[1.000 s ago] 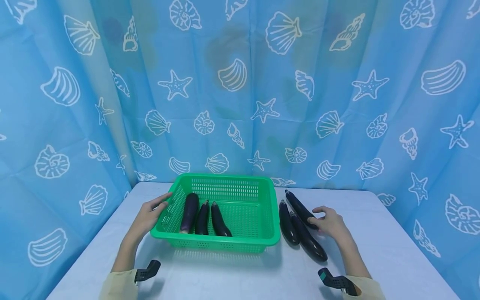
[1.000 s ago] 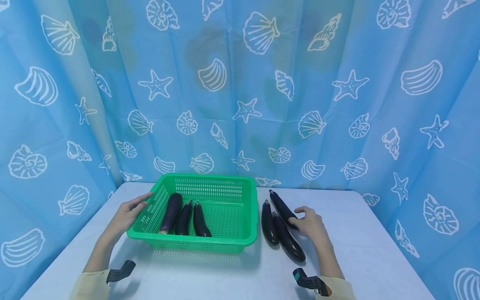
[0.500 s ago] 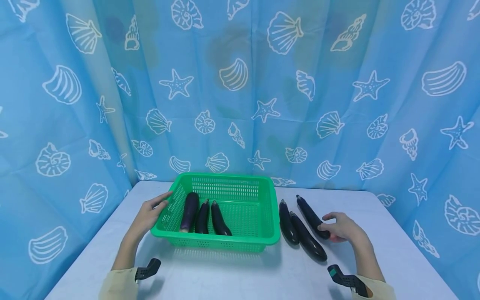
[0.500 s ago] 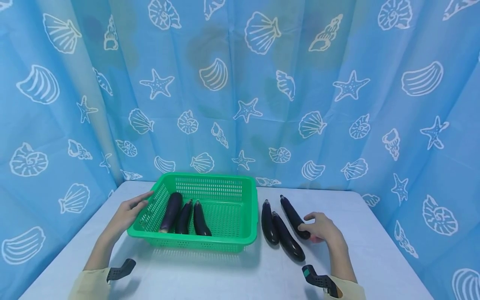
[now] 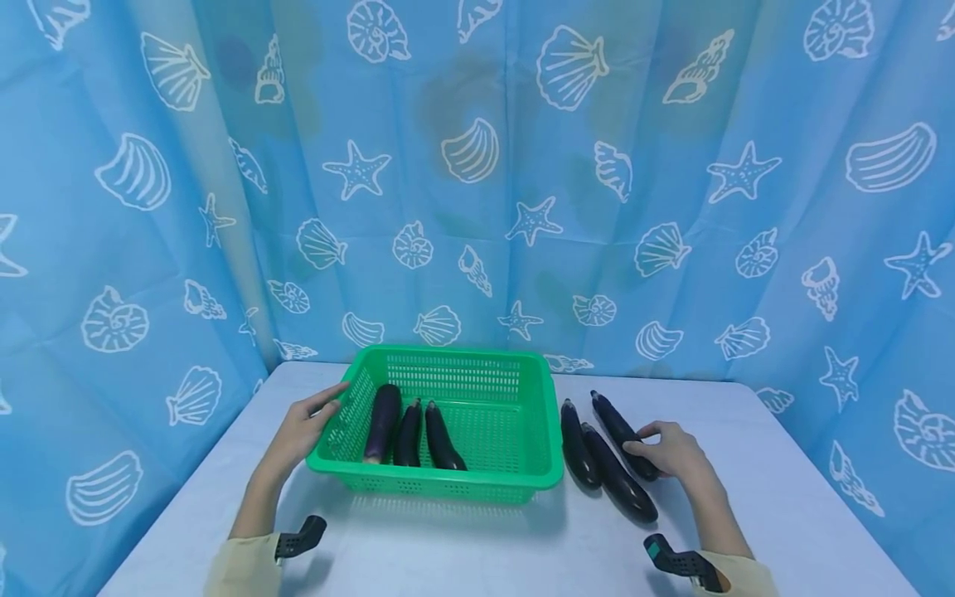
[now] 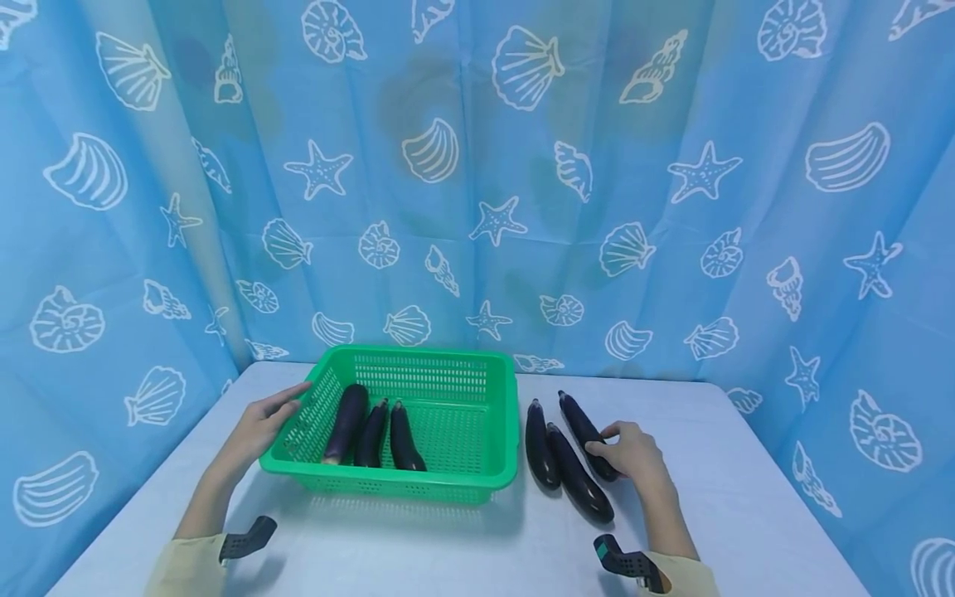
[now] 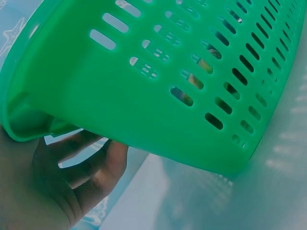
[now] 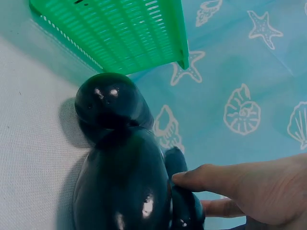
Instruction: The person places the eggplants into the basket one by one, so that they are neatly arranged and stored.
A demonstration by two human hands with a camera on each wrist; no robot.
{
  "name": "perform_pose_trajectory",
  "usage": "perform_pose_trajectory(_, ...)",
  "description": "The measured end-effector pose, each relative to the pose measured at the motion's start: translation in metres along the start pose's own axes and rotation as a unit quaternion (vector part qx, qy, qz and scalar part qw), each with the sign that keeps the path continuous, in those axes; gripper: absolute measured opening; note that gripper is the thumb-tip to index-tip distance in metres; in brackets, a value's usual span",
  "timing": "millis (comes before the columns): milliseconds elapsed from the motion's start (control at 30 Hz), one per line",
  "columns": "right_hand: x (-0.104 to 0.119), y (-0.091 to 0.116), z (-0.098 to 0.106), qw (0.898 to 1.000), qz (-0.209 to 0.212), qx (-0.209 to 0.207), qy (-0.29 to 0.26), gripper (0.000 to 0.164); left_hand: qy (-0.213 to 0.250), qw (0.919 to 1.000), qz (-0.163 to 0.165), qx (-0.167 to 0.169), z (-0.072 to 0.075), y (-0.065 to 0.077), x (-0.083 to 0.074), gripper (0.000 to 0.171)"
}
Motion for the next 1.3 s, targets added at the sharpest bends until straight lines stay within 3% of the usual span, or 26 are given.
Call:
perform_pose_trajectory(267,-0.0013,0.0022,0.0005,1.000,0.002,0.007,-0.011,0.069,0.007,0.9999,0.013,-0.001,0.0007,0.0006,-0.0013,0.044)
perform_pose_trajectory(767,0.0078,0.0042,0.0037,0.999,0.046,0.000,0.006,0.067,0.007,0.9997,0.020,-0.007,0.0031,0.0008,-0.0009,0.044)
perform_pose_trajectory(1033,0.0043,0.0020,0.0033,0.999,0.039,0.007,0.011,0.070,0.017,0.9992,0.034,-0.010,-0.0006,0.0021,0.0034,0.044)
perform_pose_trajectory(1300,0.0024,0.0011,-0.0012,0.999,0.038,0.013,0.007,0.066,0.010,0.9997,0.024,-0.001,-0.0006,-0.0014,0.0036,0.044)
Point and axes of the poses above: each hand's wrist, its own y-axis away from the middle knuckle, its own z-axis out of the back of the hand, x = y × z, the point moved 7 cm from there along -y, towards the middle knuckle, and after that the axes turned 7 degrees about -y, right-handed, at the moved point
